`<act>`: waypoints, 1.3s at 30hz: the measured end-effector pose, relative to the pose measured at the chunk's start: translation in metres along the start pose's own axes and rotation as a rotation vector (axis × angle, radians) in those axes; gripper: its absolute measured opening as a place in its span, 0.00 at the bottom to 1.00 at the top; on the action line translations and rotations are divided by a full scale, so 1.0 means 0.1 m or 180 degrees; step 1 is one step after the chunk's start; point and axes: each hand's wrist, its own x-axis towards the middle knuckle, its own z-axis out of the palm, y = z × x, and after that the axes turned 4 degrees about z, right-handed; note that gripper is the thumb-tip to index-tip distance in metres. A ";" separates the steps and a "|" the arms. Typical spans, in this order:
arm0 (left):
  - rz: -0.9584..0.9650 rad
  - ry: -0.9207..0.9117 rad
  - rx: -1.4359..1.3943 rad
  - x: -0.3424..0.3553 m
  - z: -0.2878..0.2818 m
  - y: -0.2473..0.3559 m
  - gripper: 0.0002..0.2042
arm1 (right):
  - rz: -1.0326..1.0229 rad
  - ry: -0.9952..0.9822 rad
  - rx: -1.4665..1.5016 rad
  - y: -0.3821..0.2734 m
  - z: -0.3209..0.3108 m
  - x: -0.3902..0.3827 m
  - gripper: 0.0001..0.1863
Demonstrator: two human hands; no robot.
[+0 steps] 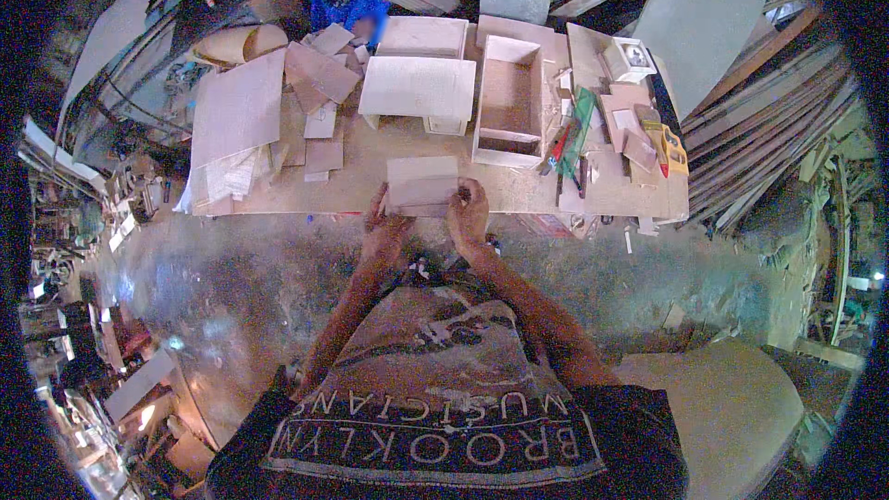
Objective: Hand sawing a small piece of wood and checking the fit for a wooden box.
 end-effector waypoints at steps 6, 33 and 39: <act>-0.0099 -0.0130 -0.0052 0.09 -0.29 0.20 0.25 | 0.0698 -0.0650 0.0636 -0.23 -0.42 0.25 0.09; -0.0898 -0.0591 0.0134 0.28 -0.44 0.33 0.23 | 0.0906 -0.1060 0.0740 -0.03 -0.10 -0.02 0.16; -0.0973 -0.0105 0.1060 0.29 -0.22 0.38 0.23 | 0.1449 -0.0263 0.1200 0.58 0.16 0.10 0.11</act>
